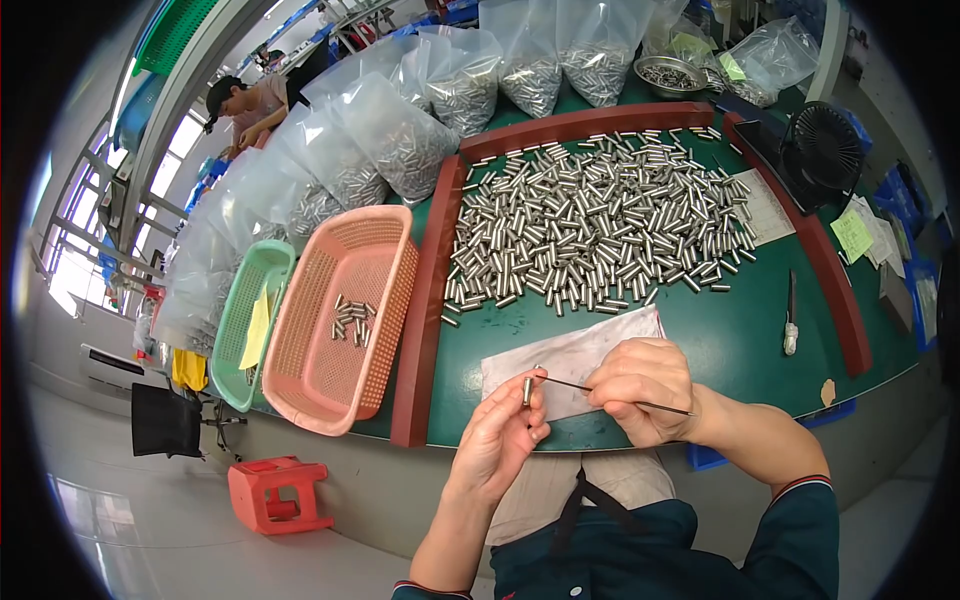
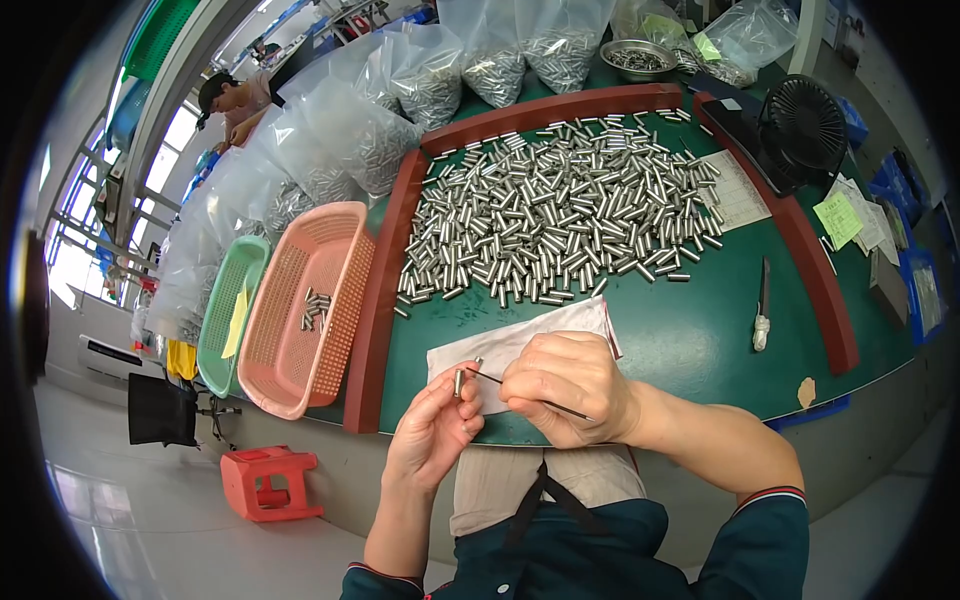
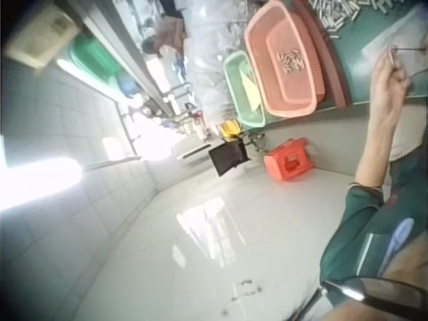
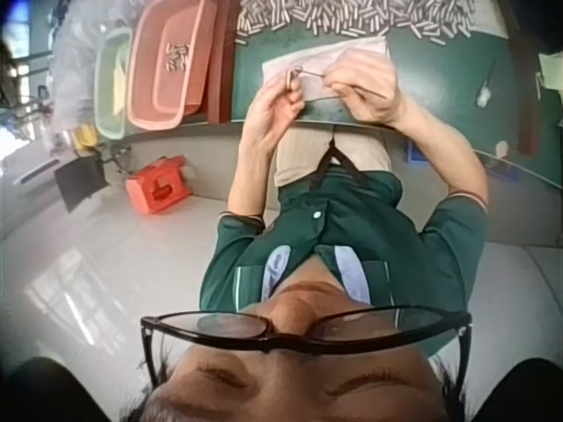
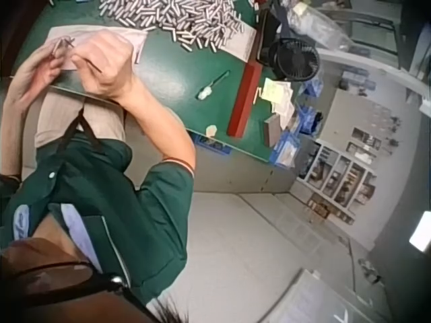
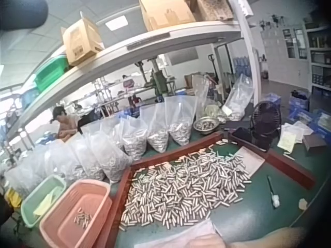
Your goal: Inspecting and cleaning small cylindrical metal components using a thin probe and a cloth on a workbench.
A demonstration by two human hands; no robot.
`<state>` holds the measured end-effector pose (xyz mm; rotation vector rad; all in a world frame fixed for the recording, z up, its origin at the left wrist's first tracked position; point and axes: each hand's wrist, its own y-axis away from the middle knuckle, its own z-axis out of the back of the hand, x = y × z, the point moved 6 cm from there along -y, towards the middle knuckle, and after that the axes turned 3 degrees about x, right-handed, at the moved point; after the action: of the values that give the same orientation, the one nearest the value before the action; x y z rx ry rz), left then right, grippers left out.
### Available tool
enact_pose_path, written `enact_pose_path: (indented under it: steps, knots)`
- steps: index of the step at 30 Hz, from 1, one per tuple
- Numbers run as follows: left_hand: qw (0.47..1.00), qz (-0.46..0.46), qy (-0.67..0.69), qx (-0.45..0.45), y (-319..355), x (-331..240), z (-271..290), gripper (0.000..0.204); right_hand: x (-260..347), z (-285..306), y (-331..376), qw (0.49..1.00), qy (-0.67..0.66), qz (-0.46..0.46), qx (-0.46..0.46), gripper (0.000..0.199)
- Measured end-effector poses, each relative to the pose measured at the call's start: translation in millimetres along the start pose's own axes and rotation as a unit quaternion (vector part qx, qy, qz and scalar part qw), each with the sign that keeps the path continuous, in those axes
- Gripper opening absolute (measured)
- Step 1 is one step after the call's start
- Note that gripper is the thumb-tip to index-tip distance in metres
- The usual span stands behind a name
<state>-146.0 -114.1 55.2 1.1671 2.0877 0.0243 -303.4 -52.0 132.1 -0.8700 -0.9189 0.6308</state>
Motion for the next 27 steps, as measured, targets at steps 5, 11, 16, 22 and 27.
enact_pose_path:
  steps: [5,11,16,22,27]
  knots:
    - [1.000,0.001,0.010,0.005,-0.4,1.0,-0.3,0.035,1.3,2.2,0.5,1.000,0.001,0.004,-0.008,0.006]
    - [1.000,-0.001,0.001,0.003,0.1,2.2,1.2,0.034,3.7,1.2,1.1,1.000,-0.016,0.021,-0.012,0.007]
    - [1.000,-0.004,-0.013,0.002,0.7,1.3,-0.5,0.030,3.8,0.9,1.1,1.000,-0.015,0.024,-0.012,0.008]
    - [1.000,-0.008,-0.025,-0.004,0.9,0.8,-0.1,0.028,3.1,0.6,-0.6,1.000,-0.019,0.016,-0.005,0.008]
    - [1.000,-0.006,-0.019,0.000,1.8,0.4,-0.4,0.027,2.4,0.0,-0.9,1.000,-0.018,0.009,0.002,0.007]
